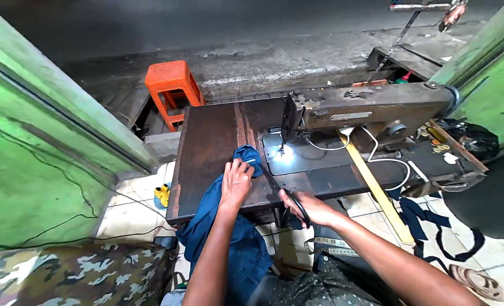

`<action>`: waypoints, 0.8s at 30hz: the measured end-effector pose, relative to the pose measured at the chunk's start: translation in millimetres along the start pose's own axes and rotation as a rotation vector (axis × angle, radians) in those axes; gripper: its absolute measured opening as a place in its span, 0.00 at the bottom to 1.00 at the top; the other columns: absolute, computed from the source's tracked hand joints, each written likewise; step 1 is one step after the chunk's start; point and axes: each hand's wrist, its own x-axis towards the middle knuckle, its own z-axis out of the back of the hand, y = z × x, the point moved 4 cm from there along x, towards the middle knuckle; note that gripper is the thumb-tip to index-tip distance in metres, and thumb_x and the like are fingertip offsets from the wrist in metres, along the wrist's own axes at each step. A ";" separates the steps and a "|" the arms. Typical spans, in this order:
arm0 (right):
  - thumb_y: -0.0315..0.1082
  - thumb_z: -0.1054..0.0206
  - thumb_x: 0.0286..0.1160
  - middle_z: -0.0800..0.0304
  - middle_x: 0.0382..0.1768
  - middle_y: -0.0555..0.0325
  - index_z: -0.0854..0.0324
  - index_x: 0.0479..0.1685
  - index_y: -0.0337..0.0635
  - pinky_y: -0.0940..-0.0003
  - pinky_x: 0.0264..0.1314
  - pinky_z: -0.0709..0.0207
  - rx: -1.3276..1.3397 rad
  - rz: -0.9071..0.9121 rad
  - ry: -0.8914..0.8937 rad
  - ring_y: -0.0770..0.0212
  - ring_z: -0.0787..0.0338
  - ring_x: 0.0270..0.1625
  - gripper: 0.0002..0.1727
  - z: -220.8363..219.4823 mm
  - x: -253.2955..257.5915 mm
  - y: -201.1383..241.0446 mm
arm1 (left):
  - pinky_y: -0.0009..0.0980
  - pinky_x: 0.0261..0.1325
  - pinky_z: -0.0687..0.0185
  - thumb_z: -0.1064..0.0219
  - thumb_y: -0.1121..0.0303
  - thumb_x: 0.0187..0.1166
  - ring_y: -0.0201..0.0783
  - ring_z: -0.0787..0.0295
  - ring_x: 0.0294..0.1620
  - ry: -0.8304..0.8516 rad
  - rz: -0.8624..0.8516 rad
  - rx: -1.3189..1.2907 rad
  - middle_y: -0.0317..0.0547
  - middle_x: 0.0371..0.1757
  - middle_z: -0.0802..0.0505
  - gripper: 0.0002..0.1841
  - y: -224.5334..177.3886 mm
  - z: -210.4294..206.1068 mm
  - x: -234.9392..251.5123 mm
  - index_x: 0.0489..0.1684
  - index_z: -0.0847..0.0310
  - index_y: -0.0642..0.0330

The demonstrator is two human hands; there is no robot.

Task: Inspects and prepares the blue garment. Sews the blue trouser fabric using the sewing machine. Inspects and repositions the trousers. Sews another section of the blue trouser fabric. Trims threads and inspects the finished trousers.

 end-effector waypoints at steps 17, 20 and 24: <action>0.82 0.81 0.72 0.19 0.21 0.64 0.23 0.45 0.47 0.68 0.27 0.17 0.786 0.102 0.339 0.66 0.17 0.21 0.52 2.4 -4.7 -16.3 | 0.45 0.65 0.20 0.37 0.83 0.64 0.50 0.11 0.59 -0.187 0.105 -0.206 0.41 0.43 0.03 0.16 11.5 10.6 -3.8 0.36 0.04 0.54; 0.80 0.84 0.74 0.21 0.19 0.64 0.23 0.42 0.47 0.72 0.24 0.20 0.832 0.127 0.362 0.67 0.19 0.19 0.52 -3.2 8.3 -9.9 | 0.44 0.66 0.20 0.38 0.83 0.64 0.50 0.11 0.58 -0.198 0.110 -0.226 0.41 0.43 0.03 0.17 11.7 10.3 -4.7 0.36 0.04 0.54; 0.79 0.77 0.76 0.27 0.16 0.69 0.23 0.40 0.48 0.80 0.18 0.28 0.846 0.198 0.410 0.74 0.25 0.15 0.48 -10.1 16.2 -8.3 | 0.43 0.67 0.20 0.38 0.83 0.63 0.50 0.11 0.59 -0.192 0.117 -0.219 0.41 0.43 0.03 0.17 11.3 11.1 -4.8 0.35 0.04 0.54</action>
